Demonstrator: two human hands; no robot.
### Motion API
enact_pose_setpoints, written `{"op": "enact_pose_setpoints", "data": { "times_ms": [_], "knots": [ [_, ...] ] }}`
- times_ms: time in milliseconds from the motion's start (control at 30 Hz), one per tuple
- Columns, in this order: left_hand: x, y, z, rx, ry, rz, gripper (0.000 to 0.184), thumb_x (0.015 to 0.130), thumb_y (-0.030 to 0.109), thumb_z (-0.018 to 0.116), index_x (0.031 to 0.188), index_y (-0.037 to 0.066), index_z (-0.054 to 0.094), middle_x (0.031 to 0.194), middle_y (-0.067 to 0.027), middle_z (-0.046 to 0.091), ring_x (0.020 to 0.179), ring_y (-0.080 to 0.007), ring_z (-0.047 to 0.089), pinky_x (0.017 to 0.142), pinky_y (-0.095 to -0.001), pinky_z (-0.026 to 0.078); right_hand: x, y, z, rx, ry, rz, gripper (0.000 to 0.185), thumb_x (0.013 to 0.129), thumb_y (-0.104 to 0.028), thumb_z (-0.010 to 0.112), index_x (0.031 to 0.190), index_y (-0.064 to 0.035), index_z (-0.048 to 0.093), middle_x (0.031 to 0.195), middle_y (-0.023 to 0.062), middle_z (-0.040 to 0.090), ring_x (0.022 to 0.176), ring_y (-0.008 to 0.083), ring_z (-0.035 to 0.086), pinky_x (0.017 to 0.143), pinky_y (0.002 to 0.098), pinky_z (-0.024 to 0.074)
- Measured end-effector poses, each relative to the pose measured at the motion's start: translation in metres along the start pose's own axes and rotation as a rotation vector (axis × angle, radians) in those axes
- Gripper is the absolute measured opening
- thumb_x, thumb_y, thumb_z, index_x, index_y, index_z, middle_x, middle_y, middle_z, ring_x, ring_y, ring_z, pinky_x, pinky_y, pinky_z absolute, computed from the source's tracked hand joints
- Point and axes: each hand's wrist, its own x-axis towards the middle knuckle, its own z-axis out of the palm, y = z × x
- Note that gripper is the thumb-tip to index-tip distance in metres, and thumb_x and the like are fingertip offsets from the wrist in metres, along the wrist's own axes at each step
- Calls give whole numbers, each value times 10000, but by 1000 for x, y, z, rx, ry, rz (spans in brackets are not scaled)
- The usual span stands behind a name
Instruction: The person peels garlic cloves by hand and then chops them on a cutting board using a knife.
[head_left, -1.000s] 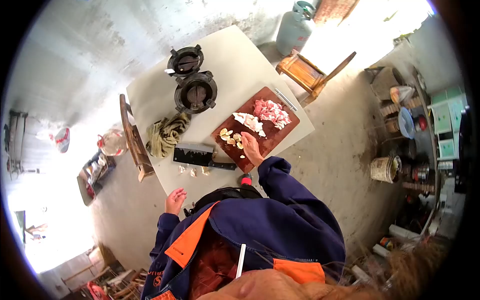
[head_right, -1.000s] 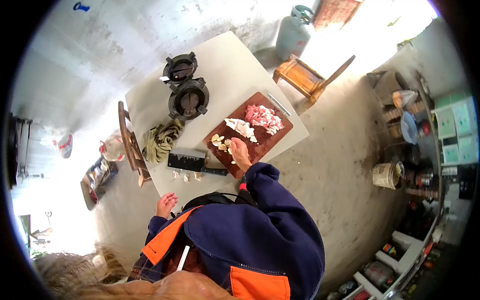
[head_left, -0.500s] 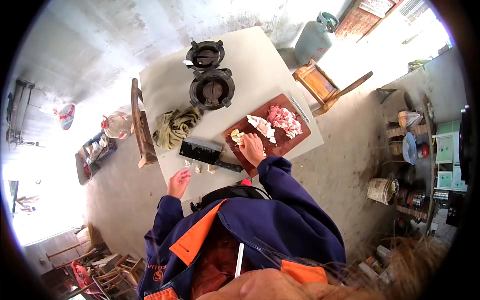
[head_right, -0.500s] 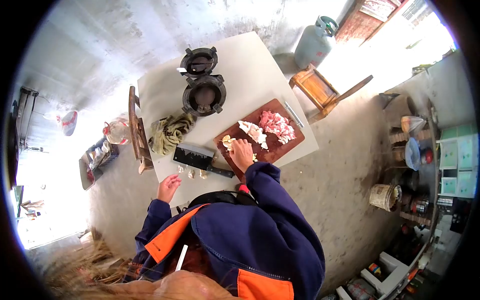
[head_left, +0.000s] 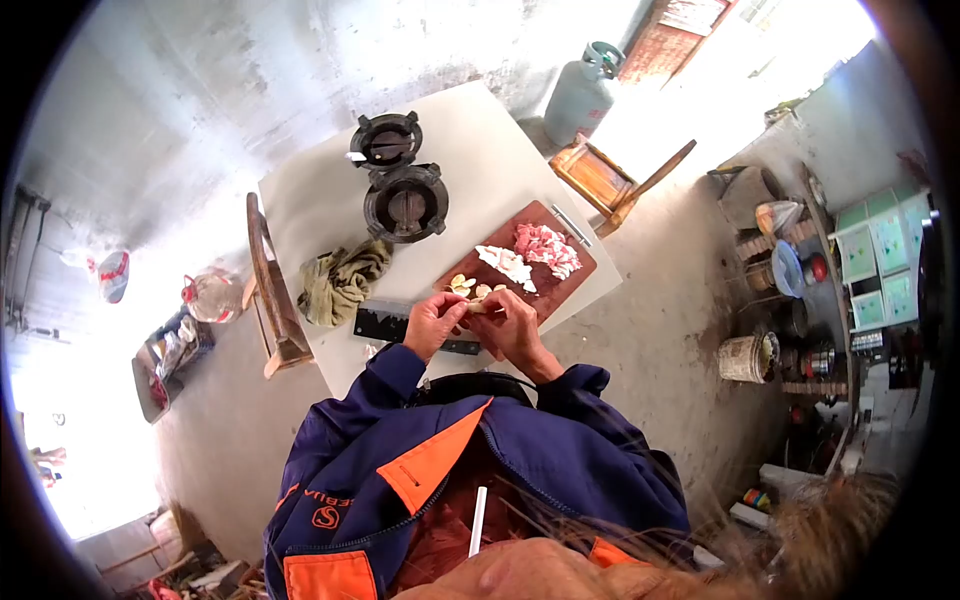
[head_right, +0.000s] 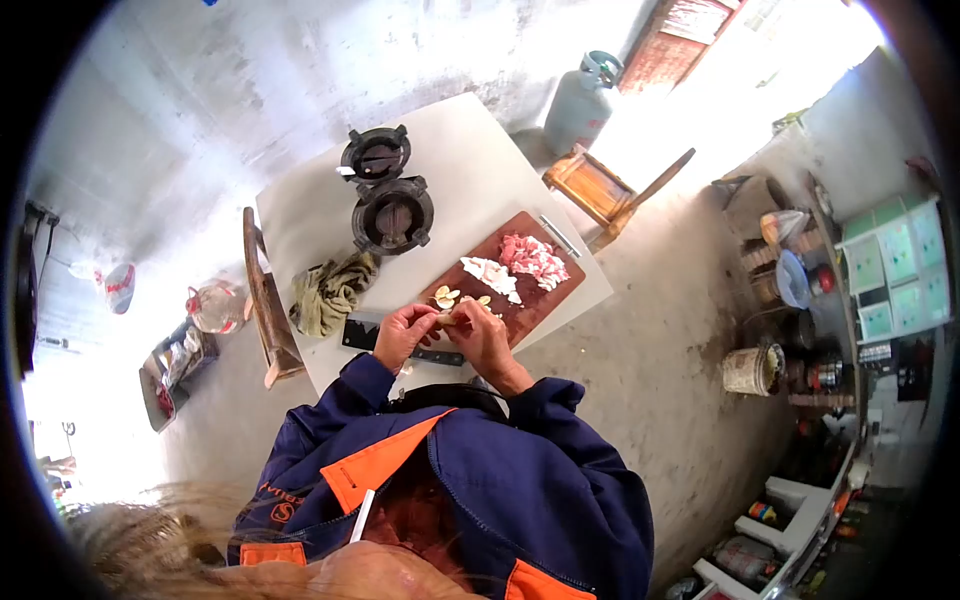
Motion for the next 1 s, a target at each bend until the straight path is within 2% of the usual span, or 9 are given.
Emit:
{"op": "enact_pose_setpoints", "data": {
  "times_ms": [100,200,333,433,533,600,733,900,1000],
  "knots": [
    [-1,5,1,-21,-42,30,180,877,184,563,962,28,590,794,-21,622,684,-83,589,584,-217,470,-6,-15,0,36,45,62,180,720,35,640,873,-7,555,827,91,593,702,166,621,621,260,510],
    [-3,11,2,-88,-74,66,171,877,168,563,960,20,588,792,-26,620,690,-91,591,592,-222,477,-10,-23,0,-21,116,-88,199,732,24,650,922,10,591,878,108,591,725,187,629,643,262,519],
    [-7,16,3,-32,-89,61,154,881,148,556,941,8,580,811,-40,618,697,-97,590,608,-225,484,-17,-30,2,-108,188,-139,199,734,17,657,923,12,591,883,107,591,736,195,632,654,257,522],
    [-13,21,5,-52,-111,65,149,885,139,546,931,-1,570,816,-49,614,701,-95,588,617,-228,487,-22,-25,6,-83,199,-111,204,728,10,666,919,15,594,896,102,593,743,180,632,649,255,522],
    [-15,22,2,-54,-120,93,136,890,123,529,919,-7,557,807,-47,605,699,-91,581,625,-232,487,-25,-16,13,103,210,-14,173,746,-6,667,900,26,596,890,84,611,736,136,617,633,249,511],
    [-16,20,0,-30,-122,109,127,894,111,516,911,-10,550,797,-42,598,694,-88,576,629,-233,485,-27,-17,16,333,163,140,139,774,-25,659,883,38,599,844,63,635,730,99,602,626,231,498],
    [-17,18,-5,48,-141,166,105,898,86,489,903,-9,535,774,-28,577,675,-83,557,633,-224,474,-26,-24,12,355,73,185,141,801,-54,646,891,47,609,763,48,647,696,77,590,613,196,477],
    [-16,15,-10,35,-160,196,102,895,89,495,912,-4,532,773,-31,580,673,-81,555,627,-223,474,-28,-20,16,385,57,180,145,827,-68,618,924,40,614,779,45,646,691,62,571,586,194,480],
    [-22,22,-2,17,-98,141,112,885,99,517,924,-3,542,785,-36,594,684,-83,560,627,-232,480,-29,-18,21,375,103,214,130,828,-53,613,916,42,602,773,49,641,695,67,572,597,199,485]
  ]
}}
